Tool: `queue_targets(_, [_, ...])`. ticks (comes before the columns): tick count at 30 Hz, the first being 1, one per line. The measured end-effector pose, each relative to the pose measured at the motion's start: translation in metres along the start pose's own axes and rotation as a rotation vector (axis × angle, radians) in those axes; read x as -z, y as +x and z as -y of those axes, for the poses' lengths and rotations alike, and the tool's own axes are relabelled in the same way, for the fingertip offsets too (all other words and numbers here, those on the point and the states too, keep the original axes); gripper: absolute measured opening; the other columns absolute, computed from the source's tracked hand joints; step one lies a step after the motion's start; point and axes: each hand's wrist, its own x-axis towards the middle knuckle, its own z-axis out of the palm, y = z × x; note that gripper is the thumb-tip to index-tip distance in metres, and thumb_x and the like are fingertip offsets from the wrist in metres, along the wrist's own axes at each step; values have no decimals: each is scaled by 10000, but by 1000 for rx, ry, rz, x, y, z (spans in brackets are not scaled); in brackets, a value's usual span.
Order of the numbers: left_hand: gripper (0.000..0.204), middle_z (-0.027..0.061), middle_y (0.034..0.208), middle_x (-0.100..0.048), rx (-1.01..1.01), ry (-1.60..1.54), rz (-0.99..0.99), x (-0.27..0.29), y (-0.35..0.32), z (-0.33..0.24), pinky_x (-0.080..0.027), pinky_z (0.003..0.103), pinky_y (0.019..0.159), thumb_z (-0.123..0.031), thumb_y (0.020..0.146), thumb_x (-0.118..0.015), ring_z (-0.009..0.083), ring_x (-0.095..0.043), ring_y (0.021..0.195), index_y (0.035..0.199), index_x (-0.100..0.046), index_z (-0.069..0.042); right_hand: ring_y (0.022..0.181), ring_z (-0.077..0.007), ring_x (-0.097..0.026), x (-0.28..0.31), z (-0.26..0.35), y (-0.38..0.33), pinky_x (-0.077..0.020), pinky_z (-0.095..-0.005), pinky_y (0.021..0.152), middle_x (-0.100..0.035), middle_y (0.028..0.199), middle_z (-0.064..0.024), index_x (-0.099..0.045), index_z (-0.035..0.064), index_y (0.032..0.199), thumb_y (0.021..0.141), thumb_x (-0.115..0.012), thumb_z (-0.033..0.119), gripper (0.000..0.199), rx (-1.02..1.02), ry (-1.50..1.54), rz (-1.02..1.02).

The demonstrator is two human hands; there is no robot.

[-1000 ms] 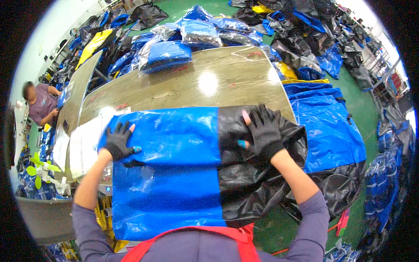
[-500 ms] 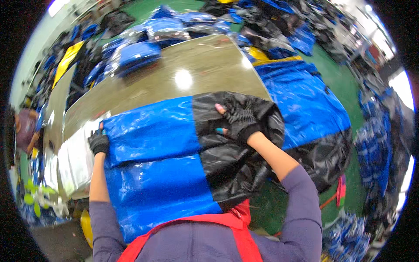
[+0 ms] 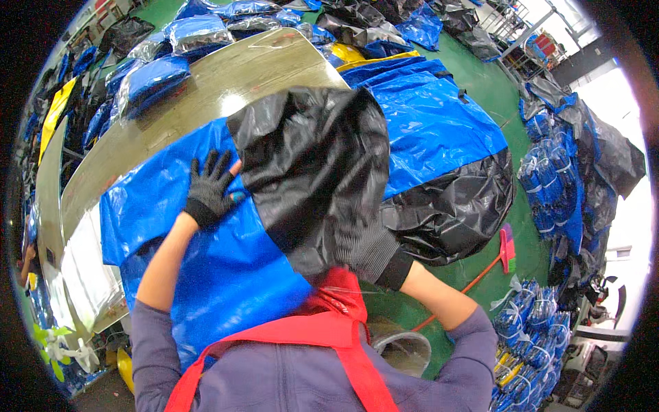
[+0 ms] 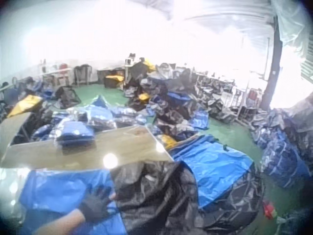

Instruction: The person repeatedly folds blue and black tarps on a table, then places each folded tarp into a clear plastic bag. The person repeats this process for multiple tarps throughout the clip.

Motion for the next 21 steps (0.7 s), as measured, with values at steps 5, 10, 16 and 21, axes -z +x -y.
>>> queue_targets(5, [831, 255, 1502, -274, -192, -433, -297, 28, 63, -49, -60, 534, 1155, -608, 820, -535, 439, -148, 1425, 1461, -349, -114, 1024, -338, -605, 18, -24, 6, -394, -603, 953, -658, 942, -99, -674, 172, 878, 684, -694, 251, 210, 59, 84, -248])
queue_targets(10, [824, 216, 1503, -300, -410, -185, -222, 0, 70, -92, -63, 629, 1123, -619, 759, -552, 422, -155, 1431, 1429, -412, -161, 652, -308, -648, 65, -55, 79, -531, -391, 591, -644, 725, -117, -668, 126, 945, 838, -574, 287, 215, -44, 26, -196])
queue_targets(16, [723, 182, 1510, -304, -443, 14, -54, -24, 28, -35, -72, 653, 1109, -541, 798, -552, 409, -165, 1432, 1424, -424, -203, 944, -380, -642, -21, -138, 166, -484, -456, 848, -676, 996, -196, -703, 86, 982, 862, -509, 608, 569, -305, 367, 259])
queue_targets(21, [589, 178, 1449, -407, -277, -152, 366, 61, -153, 58, -249, 540, 1121, -201, 831, -558, 412, -349, 1353, 1400, -427, -124, 954, -360, -644, -70, -158, 165, -487, -452, 851, -684, 1005, -168, -711, 90, 974, 843, -506, 648, 609, -374, 401, 261])
